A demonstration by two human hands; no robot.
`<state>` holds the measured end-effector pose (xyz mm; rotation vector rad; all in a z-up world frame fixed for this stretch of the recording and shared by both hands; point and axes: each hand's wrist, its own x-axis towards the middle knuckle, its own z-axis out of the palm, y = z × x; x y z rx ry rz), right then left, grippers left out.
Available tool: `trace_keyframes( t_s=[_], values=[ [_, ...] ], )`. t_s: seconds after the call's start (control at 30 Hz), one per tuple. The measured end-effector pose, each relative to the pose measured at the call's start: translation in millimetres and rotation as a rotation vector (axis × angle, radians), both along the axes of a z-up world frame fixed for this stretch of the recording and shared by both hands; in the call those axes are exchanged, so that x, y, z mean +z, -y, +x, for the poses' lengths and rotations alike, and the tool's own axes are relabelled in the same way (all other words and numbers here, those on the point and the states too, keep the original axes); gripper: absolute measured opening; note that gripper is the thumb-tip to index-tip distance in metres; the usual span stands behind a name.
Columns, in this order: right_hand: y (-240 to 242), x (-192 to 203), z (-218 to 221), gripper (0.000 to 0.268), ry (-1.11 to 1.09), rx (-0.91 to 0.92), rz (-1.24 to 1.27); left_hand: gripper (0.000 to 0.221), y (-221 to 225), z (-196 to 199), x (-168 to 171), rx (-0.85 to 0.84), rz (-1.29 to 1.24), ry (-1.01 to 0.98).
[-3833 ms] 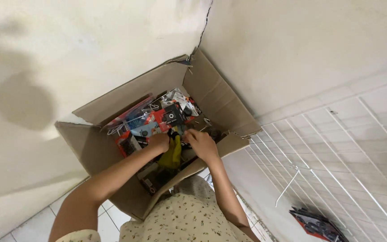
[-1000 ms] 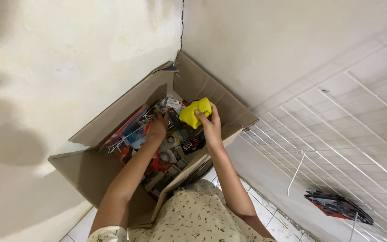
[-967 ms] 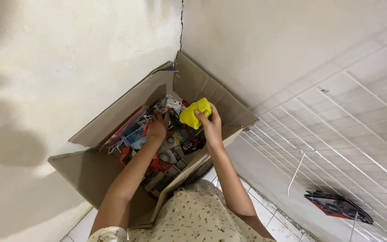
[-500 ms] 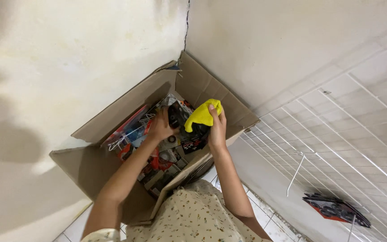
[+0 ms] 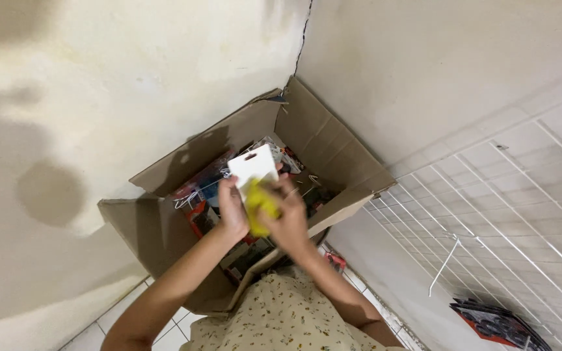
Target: The recorder is wiping motorcycle parts with a cloth and hanging them on a display rack.
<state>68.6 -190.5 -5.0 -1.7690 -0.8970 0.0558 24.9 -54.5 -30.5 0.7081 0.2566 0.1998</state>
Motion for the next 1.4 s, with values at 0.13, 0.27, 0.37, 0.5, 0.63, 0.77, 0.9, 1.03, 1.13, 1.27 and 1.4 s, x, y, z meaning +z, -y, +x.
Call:
trace_keyframes(
  t_s=[0.13,0.27,0.37,0.5,0.63,0.77,0.9,1.03,1.13,1.27,1.4],
  values=[
    [8,29,-20,0.041,0.263,0.046,0.000,0.093,5,-34,47,-0.101,0.008,0.014],
    [7,22,-6,0.039,0.200,-0.191,-0.155,0.089,2,-43,52,0.069,0.050,-0.103],
    [-5,37,-26,0.040,0.355,-0.184,-0.139,0.090,3,-40,49,0.112,-0.025,-0.044],
    [-10,49,-29,0.046,0.385,-0.078,-0.137,0.089,1,-39,51,0.043,-0.134,-0.050],
    [-16,55,-16,0.049,0.310,-0.201,-0.277,0.083,4,-42,42,0.118,-0.193,-0.192],
    [-27,66,-34,0.044,0.368,-0.020,-0.235,0.078,3,-44,45,0.132,-0.227,-0.191],
    [-31,61,-15,0.046,0.380,-0.046,-0.235,0.077,-11,-50,45,0.089,-0.289,-0.298],
    [-32,86,-21,0.057,0.398,-0.038,-0.315,0.078,-12,-50,39,0.115,-0.266,-0.266],
    [-34,84,-28,0.057,0.403,0.163,-0.332,0.077,-10,-50,50,0.146,-0.326,-0.230],
    [-36,73,-20,0.055,0.401,0.088,-0.330,0.078,-12,-48,51,0.101,-0.374,-0.285],
    [-39,87,-31,0.053,0.500,0.174,-0.284,0.079,-16,-52,23,0.119,-0.397,-0.249]
  ],
)
